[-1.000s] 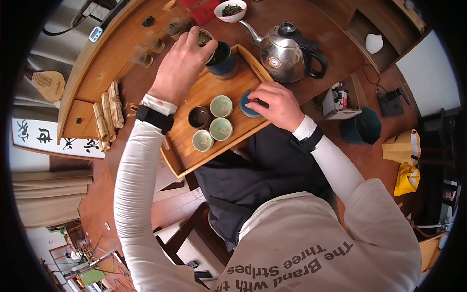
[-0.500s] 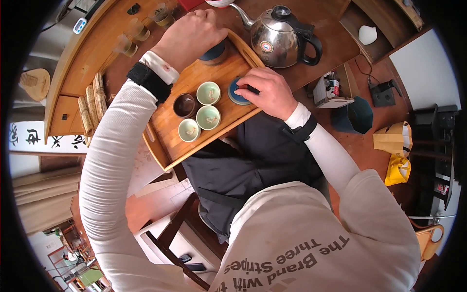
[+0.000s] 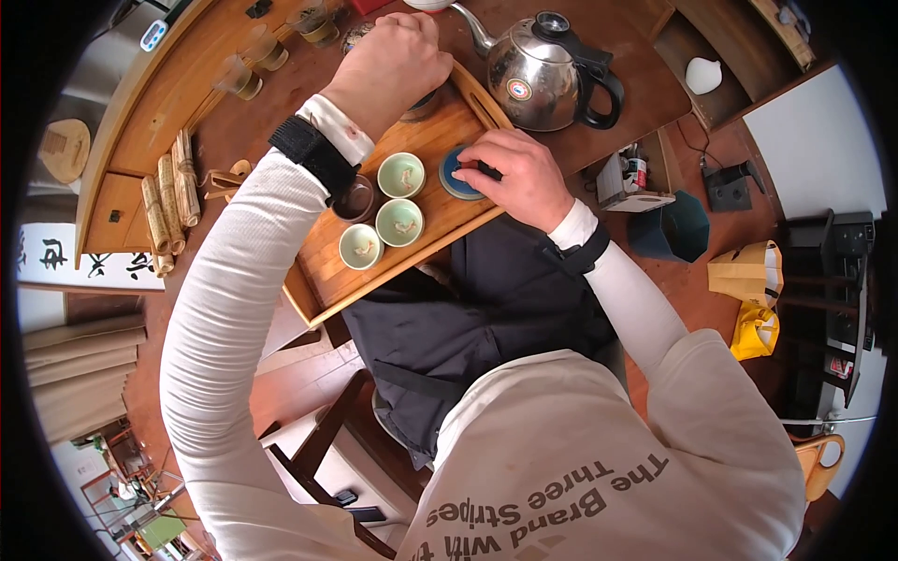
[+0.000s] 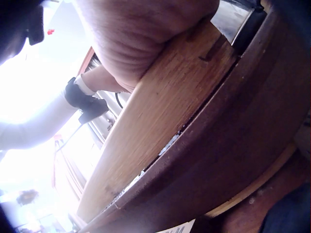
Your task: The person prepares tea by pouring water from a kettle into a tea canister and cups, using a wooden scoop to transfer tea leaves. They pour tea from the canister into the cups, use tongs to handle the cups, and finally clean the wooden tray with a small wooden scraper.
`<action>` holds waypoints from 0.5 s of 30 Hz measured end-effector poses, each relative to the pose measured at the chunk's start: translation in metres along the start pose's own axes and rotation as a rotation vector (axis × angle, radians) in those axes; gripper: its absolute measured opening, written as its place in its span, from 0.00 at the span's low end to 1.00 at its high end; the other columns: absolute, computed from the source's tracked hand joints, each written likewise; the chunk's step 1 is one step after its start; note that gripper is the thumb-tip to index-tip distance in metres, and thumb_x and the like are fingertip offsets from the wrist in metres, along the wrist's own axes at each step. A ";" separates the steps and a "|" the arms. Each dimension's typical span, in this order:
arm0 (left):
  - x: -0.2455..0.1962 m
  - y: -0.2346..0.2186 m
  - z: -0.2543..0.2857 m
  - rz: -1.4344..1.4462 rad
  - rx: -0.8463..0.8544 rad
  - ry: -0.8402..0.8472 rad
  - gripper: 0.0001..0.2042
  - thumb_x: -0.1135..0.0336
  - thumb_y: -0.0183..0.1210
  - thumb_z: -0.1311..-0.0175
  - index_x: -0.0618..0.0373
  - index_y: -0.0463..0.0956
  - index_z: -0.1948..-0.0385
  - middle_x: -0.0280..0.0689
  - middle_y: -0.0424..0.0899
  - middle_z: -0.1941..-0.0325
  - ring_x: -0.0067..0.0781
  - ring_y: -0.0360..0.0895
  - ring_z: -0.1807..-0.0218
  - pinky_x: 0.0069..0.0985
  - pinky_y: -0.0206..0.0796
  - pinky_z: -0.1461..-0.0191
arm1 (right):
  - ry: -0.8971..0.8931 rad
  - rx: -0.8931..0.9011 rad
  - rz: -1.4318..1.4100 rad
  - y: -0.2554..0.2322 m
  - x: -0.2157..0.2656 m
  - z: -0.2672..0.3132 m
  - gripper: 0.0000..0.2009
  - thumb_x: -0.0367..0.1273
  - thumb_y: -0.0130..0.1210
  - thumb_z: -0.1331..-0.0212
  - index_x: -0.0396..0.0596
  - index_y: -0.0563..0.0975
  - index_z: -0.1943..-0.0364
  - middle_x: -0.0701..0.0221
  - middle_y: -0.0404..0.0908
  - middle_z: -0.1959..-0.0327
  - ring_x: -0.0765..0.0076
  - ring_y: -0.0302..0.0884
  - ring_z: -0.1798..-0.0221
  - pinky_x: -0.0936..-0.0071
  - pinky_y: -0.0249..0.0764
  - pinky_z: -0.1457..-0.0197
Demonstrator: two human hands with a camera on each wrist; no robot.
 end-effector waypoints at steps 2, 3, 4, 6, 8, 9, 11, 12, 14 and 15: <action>-0.001 0.002 -0.001 -0.011 0.015 -0.008 0.07 0.68 0.61 0.43 0.47 0.81 0.63 0.36 0.77 0.62 0.34 0.81 0.59 0.25 0.77 0.58 | 0.009 0.000 -0.004 0.001 -0.001 0.000 0.08 0.35 0.69 0.45 0.47 0.84 0.66 0.70 0.83 0.66 0.57 0.81 0.61 0.63 0.77 0.55; -0.001 0.002 0.000 -0.011 0.015 -0.010 0.07 0.68 0.61 0.43 0.47 0.81 0.63 0.36 0.77 0.62 0.34 0.81 0.59 0.25 0.77 0.58 | 0.006 0.000 -0.001 0.001 -0.001 0.000 0.08 0.34 0.69 0.45 0.47 0.84 0.66 0.70 0.83 0.66 0.57 0.81 0.61 0.63 0.77 0.55; 0.000 0.000 0.000 -0.010 -0.004 -0.022 0.07 0.68 0.61 0.43 0.47 0.81 0.63 0.36 0.77 0.62 0.34 0.81 0.59 0.25 0.77 0.59 | 0.002 0.001 0.001 0.001 -0.001 0.000 0.08 0.34 0.69 0.45 0.47 0.84 0.67 0.70 0.83 0.66 0.57 0.81 0.61 0.63 0.77 0.55; 0.002 -0.003 0.001 -0.012 -0.023 -0.035 0.07 0.68 0.61 0.44 0.47 0.81 0.63 0.36 0.77 0.62 0.34 0.81 0.59 0.25 0.77 0.59 | -0.003 0.001 0.002 0.001 0.000 0.000 0.08 0.34 0.69 0.45 0.47 0.84 0.67 0.70 0.83 0.66 0.57 0.81 0.61 0.63 0.77 0.55; 0.002 -0.002 0.001 -0.018 -0.007 -0.040 0.07 0.68 0.62 0.44 0.47 0.81 0.63 0.36 0.77 0.62 0.33 0.81 0.59 0.24 0.77 0.59 | -0.005 -0.001 0.003 0.000 0.000 0.000 0.07 0.34 0.69 0.45 0.47 0.84 0.67 0.70 0.83 0.66 0.57 0.81 0.61 0.63 0.77 0.55; 0.002 -0.003 0.001 -0.018 -0.008 -0.041 0.07 0.68 0.62 0.44 0.47 0.81 0.63 0.36 0.77 0.62 0.33 0.81 0.59 0.24 0.77 0.59 | -0.002 0.001 0.001 0.000 0.000 -0.001 0.07 0.34 0.69 0.45 0.47 0.84 0.67 0.70 0.83 0.66 0.57 0.81 0.61 0.63 0.77 0.55; 0.002 0.000 0.001 0.000 0.024 -0.046 0.07 0.68 0.62 0.43 0.46 0.82 0.63 0.35 0.77 0.62 0.32 0.81 0.58 0.24 0.77 0.59 | 0.001 0.002 -0.001 0.000 0.000 0.000 0.07 0.34 0.69 0.45 0.47 0.84 0.67 0.69 0.82 0.66 0.57 0.81 0.61 0.63 0.77 0.55; 0.002 0.000 0.001 -0.001 0.023 -0.046 0.07 0.68 0.62 0.43 0.46 0.82 0.63 0.35 0.77 0.62 0.32 0.81 0.58 0.24 0.77 0.59 | 0.003 0.003 0.002 0.001 0.000 0.000 0.07 0.34 0.69 0.45 0.47 0.84 0.67 0.69 0.82 0.66 0.57 0.81 0.61 0.63 0.77 0.55; 0.003 -0.002 0.001 0.022 0.004 -0.049 0.07 0.68 0.62 0.43 0.46 0.82 0.63 0.35 0.77 0.62 0.32 0.81 0.58 0.24 0.77 0.59 | 0.005 0.003 0.006 0.000 0.000 0.000 0.07 0.34 0.69 0.45 0.47 0.84 0.67 0.69 0.82 0.66 0.57 0.81 0.61 0.63 0.77 0.55; 0.003 -0.001 0.001 0.021 0.003 -0.049 0.07 0.68 0.62 0.43 0.46 0.82 0.63 0.35 0.77 0.62 0.32 0.81 0.58 0.24 0.77 0.59 | 0.002 0.003 0.004 0.000 0.000 0.000 0.07 0.34 0.69 0.45 0.47 0.84 0.67 0.69 0.82 0.66 0.57 0.81 0.61 0.63 0.77 0.55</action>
Point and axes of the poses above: each hand's wrist, its own z-axis away from the middle knuckle, its own y-axis out of the palm, x = y × z, the point moved 9 cm from there along -z, towards the middle knuckle
